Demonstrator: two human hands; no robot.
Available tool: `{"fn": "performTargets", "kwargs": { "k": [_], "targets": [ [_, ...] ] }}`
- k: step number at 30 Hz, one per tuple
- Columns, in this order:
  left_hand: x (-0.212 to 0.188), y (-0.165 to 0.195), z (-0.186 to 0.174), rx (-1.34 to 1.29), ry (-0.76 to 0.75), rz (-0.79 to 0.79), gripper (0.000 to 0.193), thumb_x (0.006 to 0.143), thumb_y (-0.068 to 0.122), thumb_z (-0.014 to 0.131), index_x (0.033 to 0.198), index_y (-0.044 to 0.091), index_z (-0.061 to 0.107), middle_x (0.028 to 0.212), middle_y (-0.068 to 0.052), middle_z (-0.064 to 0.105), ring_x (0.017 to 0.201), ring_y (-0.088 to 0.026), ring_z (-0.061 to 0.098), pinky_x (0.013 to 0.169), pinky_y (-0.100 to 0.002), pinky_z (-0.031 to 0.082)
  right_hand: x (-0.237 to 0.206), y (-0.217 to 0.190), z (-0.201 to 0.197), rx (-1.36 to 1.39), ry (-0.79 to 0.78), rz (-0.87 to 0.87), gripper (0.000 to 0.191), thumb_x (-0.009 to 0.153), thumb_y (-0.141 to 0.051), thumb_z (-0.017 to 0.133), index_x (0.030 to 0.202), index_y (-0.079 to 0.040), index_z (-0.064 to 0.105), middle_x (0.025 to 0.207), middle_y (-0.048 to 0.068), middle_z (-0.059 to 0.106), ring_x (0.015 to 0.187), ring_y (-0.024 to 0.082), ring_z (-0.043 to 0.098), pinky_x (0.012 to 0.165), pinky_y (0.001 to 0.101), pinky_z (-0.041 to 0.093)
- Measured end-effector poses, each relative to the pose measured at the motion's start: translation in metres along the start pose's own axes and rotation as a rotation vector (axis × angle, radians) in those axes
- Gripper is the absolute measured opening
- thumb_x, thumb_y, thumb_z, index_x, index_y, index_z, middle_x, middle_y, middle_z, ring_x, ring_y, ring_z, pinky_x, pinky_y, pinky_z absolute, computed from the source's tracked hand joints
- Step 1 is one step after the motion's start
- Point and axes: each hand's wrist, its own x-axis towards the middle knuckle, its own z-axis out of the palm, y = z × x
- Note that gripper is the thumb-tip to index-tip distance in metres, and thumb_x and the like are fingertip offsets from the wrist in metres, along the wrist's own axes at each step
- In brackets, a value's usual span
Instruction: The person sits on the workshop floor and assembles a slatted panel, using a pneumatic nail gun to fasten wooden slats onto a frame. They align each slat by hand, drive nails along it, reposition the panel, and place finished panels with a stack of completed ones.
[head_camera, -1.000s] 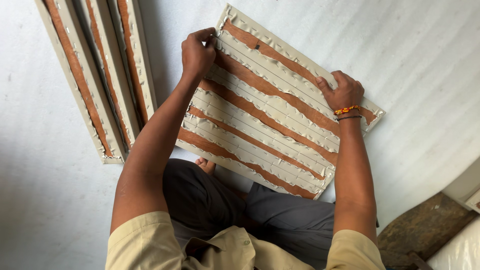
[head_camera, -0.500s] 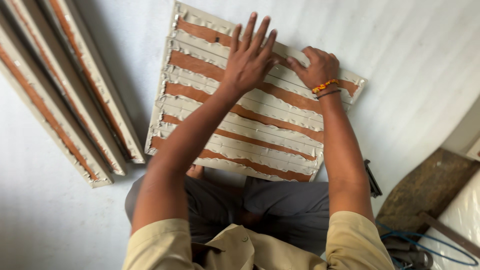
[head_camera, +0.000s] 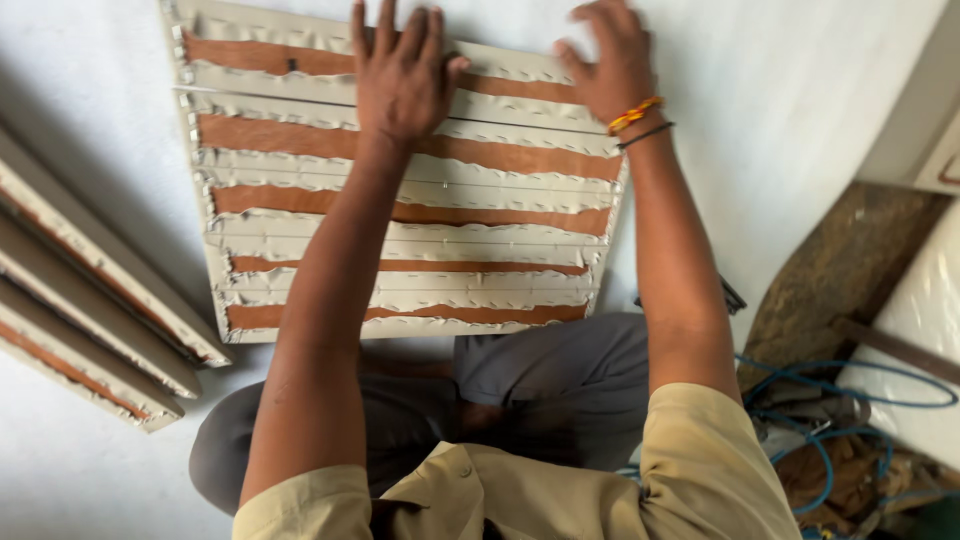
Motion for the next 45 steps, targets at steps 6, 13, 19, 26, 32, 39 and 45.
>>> {"fn": "performTargets", "kwargs": {
  "k": [6, 13, 19, 26, 32, 39, 45],
  "targets": [
    [-0.001, 0.002, 0.001, 0.013, -0.024, 0.051, 0.054, 0.114, 0.041, 0.045, 0.135, -0.005, 0.063, 0.120, -0.016, 0.064, 0.120, -0.037, 0.053, 0.115, -0.063, 0.026, -0.066, 0.059, -0.037, 0.160, -0.177, 0.610, 0.040, 0.109, -0.035, 0.069, 0.137, -0.009, 0.060, 0.099, 0.010, 0.067, 0.089, 0.023, 0.067, 0.079, 0.0376, 0.054],
    [0.004, 0.011, -0.006, 0.115, -0.043, 0.089, 0.046, 0.110, 0.042, 0.056, 0.122, -0.001, 0.066, 0.100, -0.012, 0.060, 0.106, -0.031, 0.052, 0.109, -0.056, 0.031, -0.080, 0.065, -0.040, 0.729, -0.250, 0.697, 0.032, 0.110, -0.022, 0.064, 0.136, -0.006, 0.057, 0.091, -0.002, 0.067, 0.079, 0.006, 0.062, 0.065, 0.0271, 0.054],
    [0.006, 0.015, -0.004, 0.159, -0.059, 0.093, 0.039, 0.108, 0.043, 0.056, 0.104, 0.005, 0.062, 0.098, -0.010, 0.057, 0.105, -0.029, 0.050, 0.110, -0.054, 0.032, -0.086, 0.069, -0.040, 0.843, -0.179, 0.690, 0.029, 0.111, -0.023, 0.069, 0.129, -0.003, 0.062, 0.096, 0.000, 0.068, 0.085, 0.006, 0.061, 0.073, 0.0260, 0.053],
    [0.005, 0.014, -0.003, 0.193, -0.047, 0.098, 0.041, 0.108, 0.046, 0.055, 0.098, 0.007, 0.057, 0.095, -0.008, 0.052, 0.101, -0.028, 0.048, 0.106, -0.053, 0.033, -0.094, 0.068, -0.035, 0.777, -0.105, 0.710, 0.031, 0.107, -0.028, 0.071, 0.125, -0.003, 0.063, 0.097, -0.001, 0.072, 0.085, 0.005, 0.063, 0.075, 0.0246, 0.054],
    [0.006, 0.013, -0.002, 0.214, -0.059, 0.099, 0.045, 0.113, 0.050, 0.055, 0.097, 0.007, 0.056, 0.093, -0.007, 0.051, 0.099, -0.027, 0.046, 0.103, -0.052, 0.033, -0.096, 0.069, -0.035, 0.780, -0.116, 0.700, 0.029, 0.107, -0.025, 0.070, 0.123, -0.002, 0.064, 0.098, -0.001, 0.072, 0.087, 0.005, 0.064, 0.075, 0.0241, 0.054],
    [0.009, 0.014, -0.002, 0.218, -0.064, 0.107, 0.044, 0.110, 0.050, 0.054, 0.096, 0.008, 0.054, 0.093, -0.007, 0.050, 0.099, -0.027, 0.046, 0.103, -0.052, 0.033, -0.126, 0.058, -0.043, 0.966, -0.047, 1.062, 0.018, 0.097, -0.011, 0.072, 0.109, 0.002, 0.069, 0.091, 0.001, 0.073, 0.076, 0.006, 0.068, 0.063, 0.0229, 0.060],
    [0.005, 0.007, 0.006, 0.153, 0.049, 0.096, 0.046, 0.108, 0.053, 0.059, 0.104, 0.007, 0.060, 0.101, -0.010, 0.058, 0.105, -0.030, 0.051, 0.107, -0.055, 0.033, -0.166, 0.041, -0.012, 0.544, 0.253, 0.738, 0.015, 0.098, -0.011, 0.080, 0.104, 0.003, 0.078, 0.085, 0.001, 0.072, 0.073, 0.004, 0.059, 0.063, 0.0214, 0.049]
  ]
}}
